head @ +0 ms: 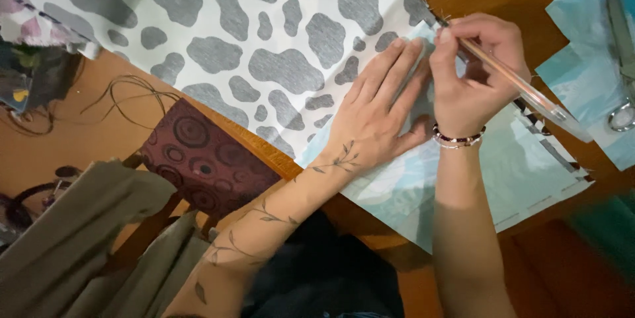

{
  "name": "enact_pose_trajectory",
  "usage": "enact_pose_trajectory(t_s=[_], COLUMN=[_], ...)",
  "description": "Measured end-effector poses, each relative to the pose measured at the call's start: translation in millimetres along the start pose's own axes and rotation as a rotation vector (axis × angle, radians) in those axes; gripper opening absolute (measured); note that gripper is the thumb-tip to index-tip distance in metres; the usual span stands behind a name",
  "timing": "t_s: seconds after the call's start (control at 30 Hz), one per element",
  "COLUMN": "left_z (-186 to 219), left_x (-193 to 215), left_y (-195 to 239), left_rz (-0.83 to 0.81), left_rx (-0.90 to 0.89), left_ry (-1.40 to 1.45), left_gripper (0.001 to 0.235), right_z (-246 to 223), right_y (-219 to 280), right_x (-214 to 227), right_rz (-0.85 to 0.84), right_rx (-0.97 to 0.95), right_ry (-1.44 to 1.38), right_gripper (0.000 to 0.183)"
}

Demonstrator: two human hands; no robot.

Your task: The person cuts a piece of spotted fabric using scissors, then places a paper pattern on top. They use a ruler and pencil to trace the pattern onto the fabric, marking the cutting lines.

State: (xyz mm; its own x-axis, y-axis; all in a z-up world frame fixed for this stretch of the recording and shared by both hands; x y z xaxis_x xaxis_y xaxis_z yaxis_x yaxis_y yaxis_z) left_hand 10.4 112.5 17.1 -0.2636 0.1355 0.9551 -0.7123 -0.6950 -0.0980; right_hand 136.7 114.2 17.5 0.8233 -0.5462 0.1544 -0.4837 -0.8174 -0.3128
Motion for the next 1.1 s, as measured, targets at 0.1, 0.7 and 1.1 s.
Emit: enact_pose_trajectory(t_s=[0.1,0.7,1.1], left_z=[15.9,12.1,19.9], left_x=[-6.0,-21.8,-50.3], left_y=[29.6,187.9,210.4], left_rz=[-0.097,-0.144,-0.221], left_rx=[0.032,0.123,0.111], left_ry=[0.08,-0.125,-0.051], left_gripper=[0.057,0.053,0.059], right_z=[3.3,-59.0,-73.9], right_y=[2.0,104.0,154.7], right_x=[-2.0,-57.8,-104.1], right_rz=[0.013,-0.196,-0.455], right_rx=[-0.027,-0.097,0.065], right_ry=[-0.089,-0.24,-0.103], right_gripper=[0.007,0.006,0.008])
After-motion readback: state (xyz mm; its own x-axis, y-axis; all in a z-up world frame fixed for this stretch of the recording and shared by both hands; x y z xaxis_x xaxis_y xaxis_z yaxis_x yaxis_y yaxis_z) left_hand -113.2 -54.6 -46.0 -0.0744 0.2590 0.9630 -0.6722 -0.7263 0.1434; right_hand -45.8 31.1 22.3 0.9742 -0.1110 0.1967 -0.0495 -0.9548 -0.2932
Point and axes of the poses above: each hand's wrist, its own y-axis away from the middle knuckle, its own x-axis out of the back of the hand, z = x × y, the point moved 6 cm from there along -y, towards the middle knuckle, and after that the axes turned 15 degrees about -y, right-handed, at the moved point
